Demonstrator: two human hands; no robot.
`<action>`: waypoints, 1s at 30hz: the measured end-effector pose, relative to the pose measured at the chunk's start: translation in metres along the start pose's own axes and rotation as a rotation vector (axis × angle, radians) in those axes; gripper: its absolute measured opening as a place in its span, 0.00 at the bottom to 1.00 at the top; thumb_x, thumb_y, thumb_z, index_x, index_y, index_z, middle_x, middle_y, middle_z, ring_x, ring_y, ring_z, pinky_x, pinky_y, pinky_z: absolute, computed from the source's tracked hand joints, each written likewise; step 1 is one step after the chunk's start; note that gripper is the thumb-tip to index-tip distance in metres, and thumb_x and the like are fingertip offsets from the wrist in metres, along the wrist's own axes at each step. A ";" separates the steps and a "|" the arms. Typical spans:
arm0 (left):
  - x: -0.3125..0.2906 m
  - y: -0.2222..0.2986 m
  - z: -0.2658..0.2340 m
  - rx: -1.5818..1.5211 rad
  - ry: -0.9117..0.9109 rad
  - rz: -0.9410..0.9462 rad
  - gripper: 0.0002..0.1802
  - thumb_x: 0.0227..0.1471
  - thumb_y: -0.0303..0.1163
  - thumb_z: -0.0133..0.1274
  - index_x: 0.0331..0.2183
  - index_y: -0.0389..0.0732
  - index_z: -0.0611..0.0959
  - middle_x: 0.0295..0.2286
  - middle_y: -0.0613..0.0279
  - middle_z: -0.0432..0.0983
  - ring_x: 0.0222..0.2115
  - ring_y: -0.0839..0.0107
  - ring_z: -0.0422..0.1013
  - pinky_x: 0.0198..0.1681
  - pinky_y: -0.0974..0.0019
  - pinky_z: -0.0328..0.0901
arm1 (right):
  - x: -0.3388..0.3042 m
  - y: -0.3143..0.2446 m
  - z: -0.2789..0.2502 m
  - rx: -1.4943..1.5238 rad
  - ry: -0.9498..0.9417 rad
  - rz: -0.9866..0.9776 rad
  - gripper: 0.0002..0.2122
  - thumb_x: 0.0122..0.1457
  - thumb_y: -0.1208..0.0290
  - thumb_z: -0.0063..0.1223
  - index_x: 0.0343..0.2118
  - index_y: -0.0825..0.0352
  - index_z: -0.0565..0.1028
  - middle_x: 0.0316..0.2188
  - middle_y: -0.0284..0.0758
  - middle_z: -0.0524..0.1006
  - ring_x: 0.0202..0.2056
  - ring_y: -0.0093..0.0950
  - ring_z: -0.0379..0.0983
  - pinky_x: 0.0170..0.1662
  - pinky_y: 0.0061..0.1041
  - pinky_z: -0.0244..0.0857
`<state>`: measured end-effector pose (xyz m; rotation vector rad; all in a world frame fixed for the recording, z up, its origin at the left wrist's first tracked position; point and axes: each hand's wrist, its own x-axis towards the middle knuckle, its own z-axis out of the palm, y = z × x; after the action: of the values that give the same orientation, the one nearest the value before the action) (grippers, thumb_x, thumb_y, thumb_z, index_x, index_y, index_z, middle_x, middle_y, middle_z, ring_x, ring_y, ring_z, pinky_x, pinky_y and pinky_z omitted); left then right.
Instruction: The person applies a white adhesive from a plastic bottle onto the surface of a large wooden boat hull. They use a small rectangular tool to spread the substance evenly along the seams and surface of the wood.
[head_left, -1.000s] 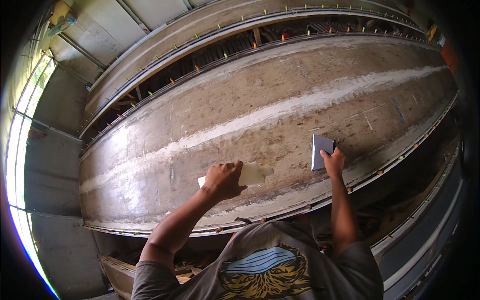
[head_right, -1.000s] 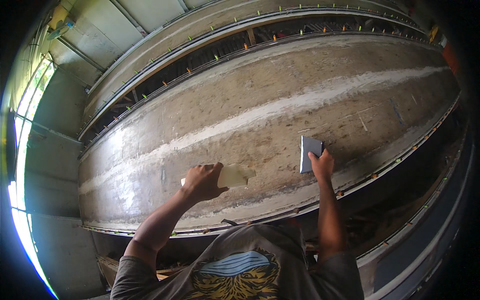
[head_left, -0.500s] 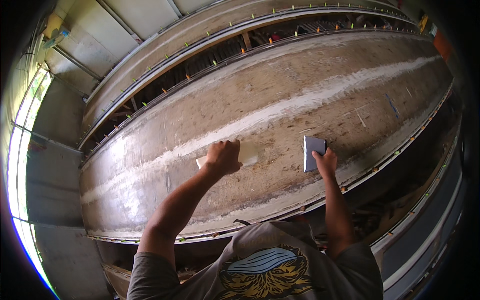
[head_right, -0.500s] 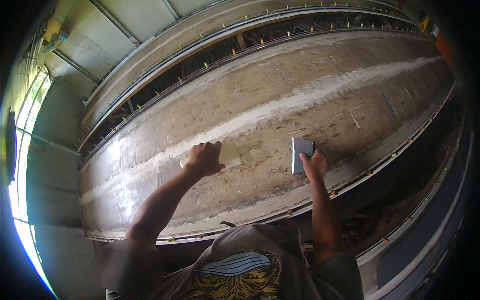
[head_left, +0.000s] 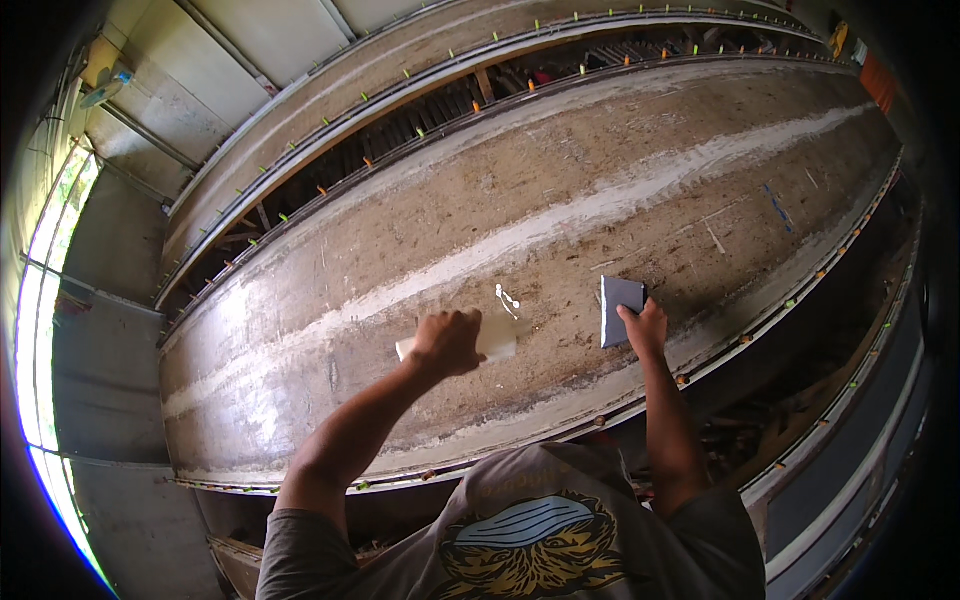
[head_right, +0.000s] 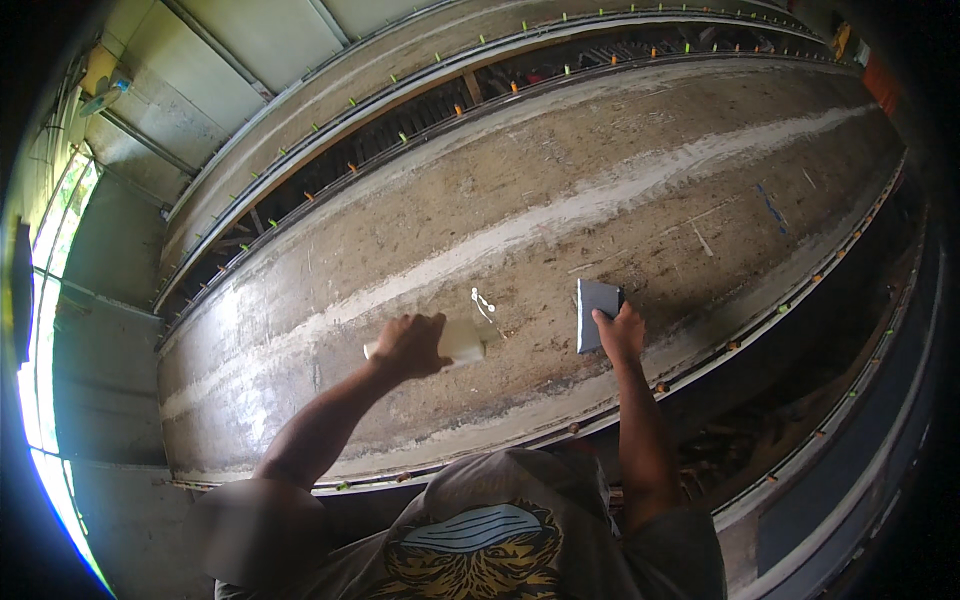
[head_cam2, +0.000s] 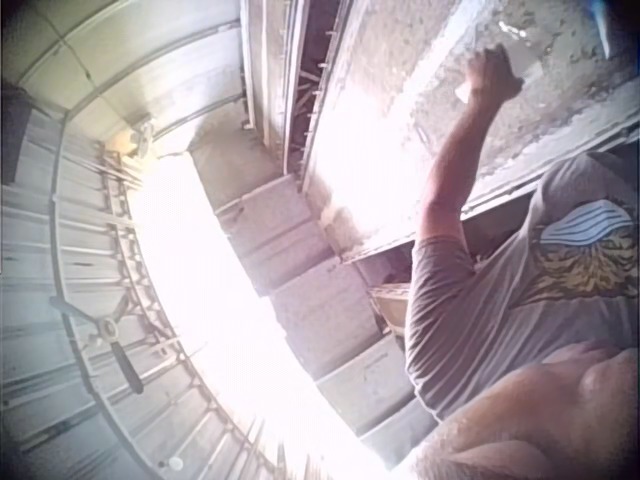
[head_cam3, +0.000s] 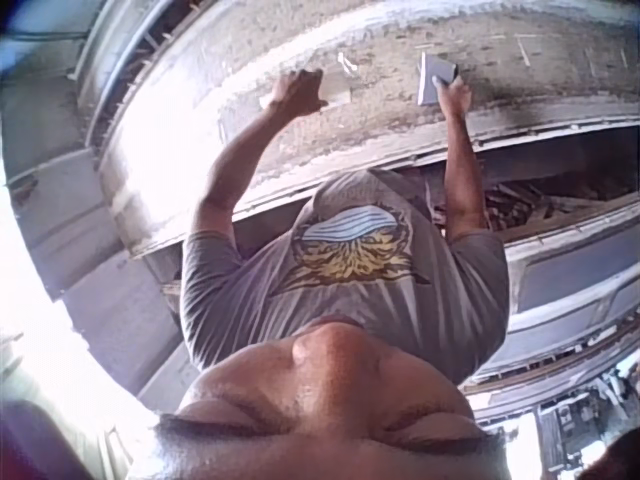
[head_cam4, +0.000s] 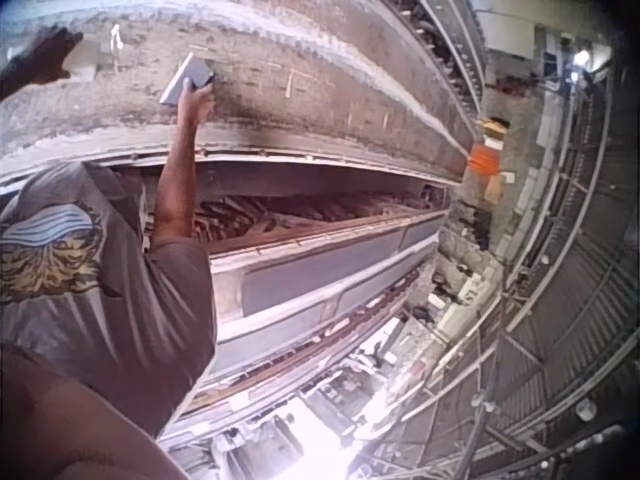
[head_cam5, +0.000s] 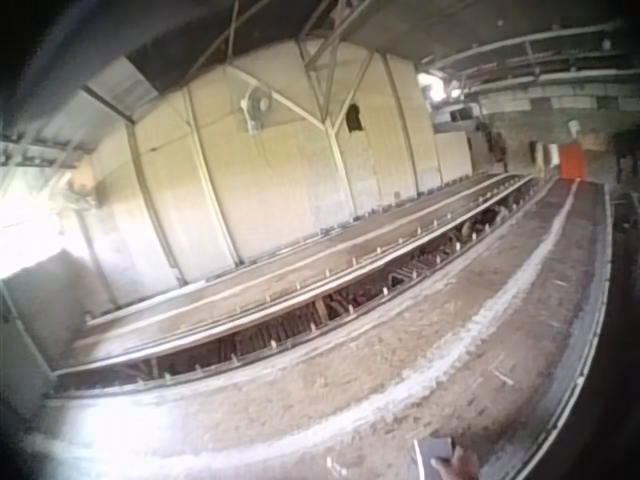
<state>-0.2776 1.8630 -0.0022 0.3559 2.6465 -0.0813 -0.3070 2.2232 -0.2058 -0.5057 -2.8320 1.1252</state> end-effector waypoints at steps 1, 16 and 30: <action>-0.003 0.004 0.011 -0.016 -0.024 0.026 0.33 0.43 0.52 0.70 0.44 0.39 0.78 0.32 0.49 0.83 0.35 0.50 0.82 0.39 0.49 0.76 | 0.000 -0.002 -0.002 -0.012 -0.008 -0.008 0.24 0.51 0.56 0.69 0.39 0.75 0.78 0.37 0.52 0.82 0.41 0.50 0.81 0.44 0.45 0.74; -0.100 -0.061 0.121 -0.799 0.463 -0.207 0.41 0.38 0.53 0.76 0.47 0.36 0.81 0.36 0.48 0.84 0.37 0.56 0.82 0.42 0.57 0.75 | -0.074 -0.129 0.009 -0.548 -0.188 -0.139 0.16 0.61 0.63 0.57 0.48 0.66 0.74 0.34 0.46 0.83 0.39 0.46 0.82 0.39 0.46 0.76; -0.227 -0.178 0.170 -1.320 0.855 -0.277 0.32 0.42 0.27 0.74 0.48 0.30 0.78 0.40 0.54 0.82 0.40 0.68 0.79 0.46 0.62 0.73 | -0.214 -0.233 0.139 -0.490 -0.374 -0.438 0.09 0.64 0.73 0.45 0.42 0.71 0.73 0.27 0.52 0.81 0.27 0.50 0.81 0.27 0.49 0.72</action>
<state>-0.0546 1.6173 -0.0509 -0.5359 2.7367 1.9624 -0.1938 1.9045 -0.1352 0.3507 -3.2972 0.4834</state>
